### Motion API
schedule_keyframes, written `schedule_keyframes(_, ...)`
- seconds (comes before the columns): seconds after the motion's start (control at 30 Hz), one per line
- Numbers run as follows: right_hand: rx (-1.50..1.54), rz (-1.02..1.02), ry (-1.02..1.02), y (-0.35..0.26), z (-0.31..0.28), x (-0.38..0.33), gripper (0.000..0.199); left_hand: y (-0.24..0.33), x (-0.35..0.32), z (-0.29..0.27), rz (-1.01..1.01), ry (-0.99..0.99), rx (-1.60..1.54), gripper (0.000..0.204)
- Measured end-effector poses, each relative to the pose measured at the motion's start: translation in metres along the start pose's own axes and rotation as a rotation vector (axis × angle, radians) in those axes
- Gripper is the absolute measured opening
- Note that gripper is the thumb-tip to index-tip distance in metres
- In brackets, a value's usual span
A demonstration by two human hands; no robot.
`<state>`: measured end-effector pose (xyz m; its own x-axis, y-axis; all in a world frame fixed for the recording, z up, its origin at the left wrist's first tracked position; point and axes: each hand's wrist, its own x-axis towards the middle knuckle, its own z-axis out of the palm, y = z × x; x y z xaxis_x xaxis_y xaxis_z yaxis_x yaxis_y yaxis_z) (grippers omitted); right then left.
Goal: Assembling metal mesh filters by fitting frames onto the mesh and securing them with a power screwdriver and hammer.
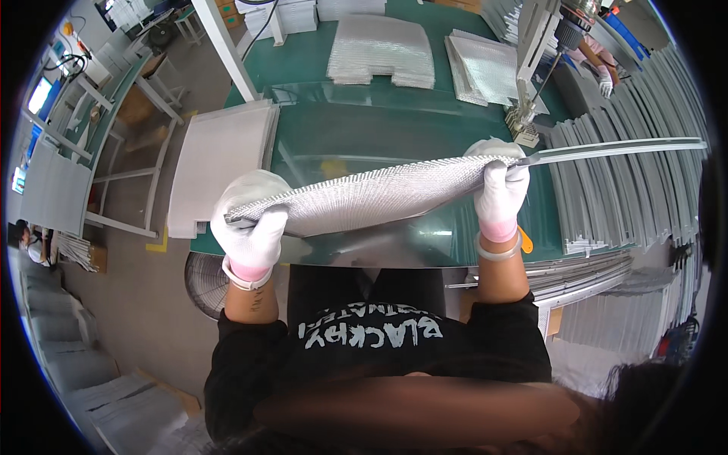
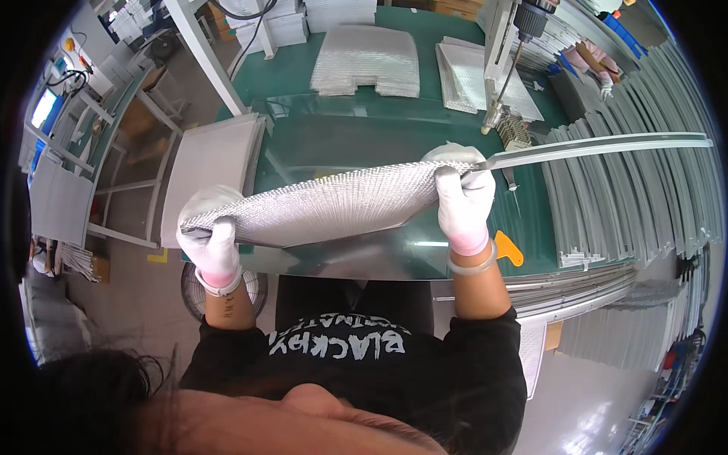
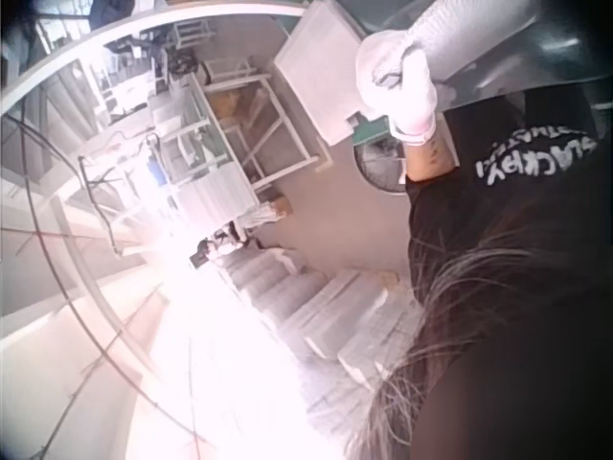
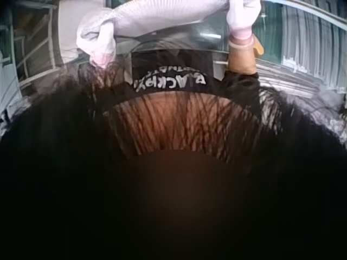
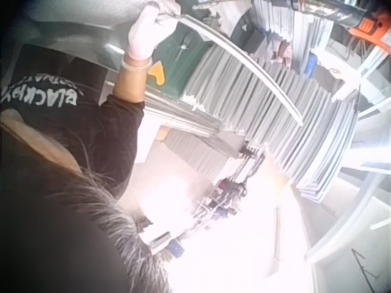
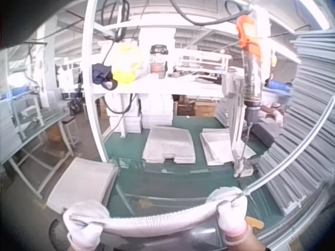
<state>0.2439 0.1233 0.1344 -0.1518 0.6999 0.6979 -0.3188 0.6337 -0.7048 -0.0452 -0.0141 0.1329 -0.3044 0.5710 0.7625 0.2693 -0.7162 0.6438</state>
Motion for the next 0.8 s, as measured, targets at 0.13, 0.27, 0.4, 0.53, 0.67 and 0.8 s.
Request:
schedule_keyframes(0.13, 0.001, -0.030, -0.051, 0.000, -0.004, -0.006, 0.019, 0.008, 0.005, 0.005, 0.115, -0.079, -0.027, 0.012)
schedule_keyframes(0.27, -0.033, -0.163, -0.170, -0.014, -0.009, -0.023, 0.025, 0.017, -0.004, -0.006, 0.288, -0.415, -0.078, 0.030)
schedule_keyframes(0.4, 0.066, -0.272, -0.183, -0.033, -0.011, -0.065, 0.035, 0.007, -0.025, -0.016, 0.193, -0.908, -0.386, 0.031)
schedule_keyframes(0.53, 0.151, -0.261, -0.469, -0.037, -0.036, -0.093, 0.031, -0.019, -0.061, -0.031, -0.159, -1.193, 0.035, 0.053)
schedule_keyframes(0.67, 0.044, -0.165, -0.430, -0.065, -0.025, -0.100, 0.025, -0.056, -0.066, -0.036, -0.109, -1.258, 0.343, 0.059)
schedule_keyframes(0.8, 0.032, -0.169, -0.397, -0.059, -0.026, -0.107, 0.025, -0.082, -0.062, -0.035, -0.043, -1.386, 0.394, 0.062)
